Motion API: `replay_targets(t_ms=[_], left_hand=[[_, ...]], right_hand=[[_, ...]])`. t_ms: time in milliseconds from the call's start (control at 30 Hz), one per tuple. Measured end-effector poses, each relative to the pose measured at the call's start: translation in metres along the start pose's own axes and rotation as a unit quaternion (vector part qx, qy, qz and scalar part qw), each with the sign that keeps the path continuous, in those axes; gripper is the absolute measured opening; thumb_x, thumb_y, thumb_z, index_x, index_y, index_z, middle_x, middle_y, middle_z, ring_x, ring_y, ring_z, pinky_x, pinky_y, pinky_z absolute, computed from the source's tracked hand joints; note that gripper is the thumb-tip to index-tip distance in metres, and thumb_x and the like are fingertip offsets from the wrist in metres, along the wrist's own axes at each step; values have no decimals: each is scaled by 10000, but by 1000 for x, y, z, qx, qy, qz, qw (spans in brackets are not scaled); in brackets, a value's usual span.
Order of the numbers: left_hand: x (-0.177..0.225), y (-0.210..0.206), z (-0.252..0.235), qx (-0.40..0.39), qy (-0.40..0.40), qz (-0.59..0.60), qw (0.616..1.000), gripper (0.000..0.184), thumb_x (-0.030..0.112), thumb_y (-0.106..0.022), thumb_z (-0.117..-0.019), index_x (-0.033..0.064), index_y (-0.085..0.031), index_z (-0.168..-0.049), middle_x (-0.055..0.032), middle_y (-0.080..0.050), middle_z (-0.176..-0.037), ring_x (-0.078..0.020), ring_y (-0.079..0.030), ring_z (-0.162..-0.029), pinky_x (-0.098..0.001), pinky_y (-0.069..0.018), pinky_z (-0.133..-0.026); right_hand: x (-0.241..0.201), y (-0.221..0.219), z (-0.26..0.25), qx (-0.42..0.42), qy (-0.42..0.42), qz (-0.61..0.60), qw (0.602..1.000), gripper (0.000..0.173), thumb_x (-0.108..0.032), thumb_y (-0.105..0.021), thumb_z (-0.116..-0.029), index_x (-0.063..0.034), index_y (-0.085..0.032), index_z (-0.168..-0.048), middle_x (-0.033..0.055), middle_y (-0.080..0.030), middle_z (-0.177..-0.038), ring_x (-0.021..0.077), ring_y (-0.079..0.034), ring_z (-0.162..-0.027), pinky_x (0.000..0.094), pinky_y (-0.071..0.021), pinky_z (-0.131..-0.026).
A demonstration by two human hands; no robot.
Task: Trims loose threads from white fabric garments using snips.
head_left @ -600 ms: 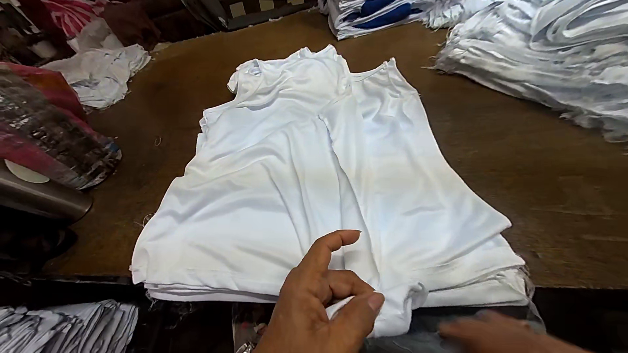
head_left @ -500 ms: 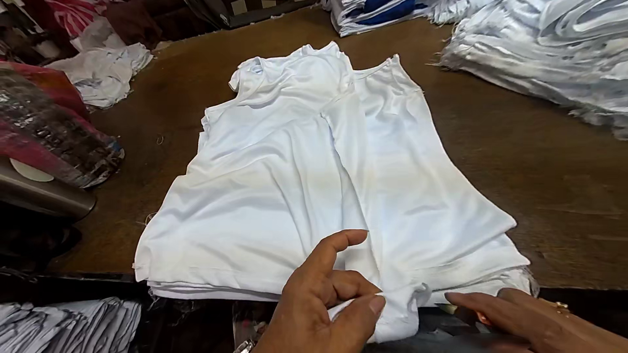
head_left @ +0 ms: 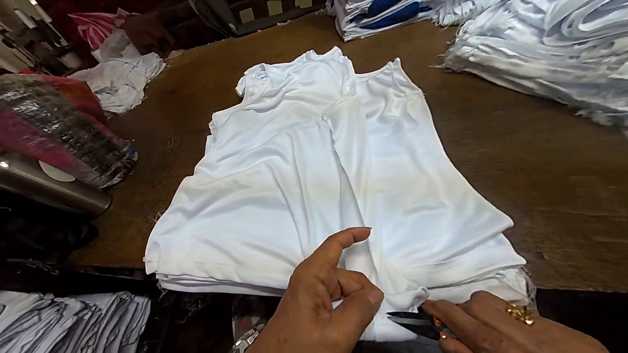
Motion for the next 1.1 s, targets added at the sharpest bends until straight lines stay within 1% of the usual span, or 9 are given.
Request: replay_targets(t_ms=[133,333,467,533,600,767,900,1000,1100], left_hand=[[-4,-3,-3,4,24,-17,1000,591,-4,-567,-973,-28,-367,-1528,-39,-669,-737,-36,-596,-644,-203,-512,-652],[2,-7,-5,11,42,-47,998,600,32,-549,-1000,-12,-326,-1555,-19,-645,-721,-17,-553,-619,-184,-479,-614],[1,-5,-2,18,49,-60,997,566,60,-550,-1021,-14,-332,-1538,-47,-692,-868,-35,-603,-697,-193,-514,-658],[-2,1,2,42,50,-62,996,533,80,-616,-1000,-4,-395,-1478,-27,-644,-858,-38,-569,-662,-182,-493,-606],[-5,7,4,49,63,-63,995,526,98,-668,-979,10,-429,-1439,-22,-638,-830,-42,-563,-637,-181,-486,-583],[-3,6,7,52,69,-38,996,572,94,-710,-947,5,-448,-1448,-34,-677,-761,-42,-603,-644,-181,-496,-606],[-1,-1,5,20,68,-9,997,552,68,-678,-962,6,-441,-1456,-37,-688,-765,-34,-606,-650,-180,-493,-619],[-3,-3,3,6,92,-11,996,573,69,-694,-949,28,-431,-1457,-50,-700,-769,-60,-639,-653,-201,-527,-632],[-6,-4,3,-6,114,-10,993,530,88,-698,-951,54,-451,-1419,-47,-689,-757,-48,-616,-622,-183,-494,-587]], right_hand=[[8,-3,4,-5,9,-25,1000,406,-293,-403,-1105,1,-676,-1043,153,-586,-722,305,-571,-636,414,-433,-546],[20,0,2,-39,19,-78,996,488,-342,-321,-1118,3,-666,-1113,191,-605,-765,332,-582,-649,434,-444,-549],[20,-2,-2,-44,2,-211,976,667,-590,-495,-1024,41,-631,-1197,229,-664,-901,288,-636,-772,388,-521,-681],[17,-1,-6,-26,-9,-299,954,544,-435,-649,-990,68,-629,-1196,234,-666,-935,239,-622,-800,327,-516,-719],[12,-3,-9,-4,-15,-321,947,373,-241,-713,-961,60,-658,-1175,219,-686,-939,219,-632,-803,304,-526,-731],[-6,-7,-12,38,-31,-328,943,320,-203,-765,-929,40,-682,-1120,188,-688,-895,188,-628,-802,268,-515,-737],[-15,-4,-16,50,-15,-274,960,243,-159,-709,-960,-19,-725,-1158,159,-645,-811,199,-591,-734,279,-488,-671],[-20,-1,-18,51,10,-237,970,157,-119,-621,-994,-17,-737,-1025,139,-585,-729,213,-548,-676,299,-442,-611],[-27,1,-19,31,29,-247,968,212,-122,-524,-1026,1,-678,-948,140,-586,-732,226,-551,-684,311,-436,-610]])
Point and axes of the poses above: each hand's wrist, its own z-axis away from the middle knuckle, its own y-axis out of the back of the hand, x = y × z, the point moved 7 cm from there along -z, towards the middle knuckle
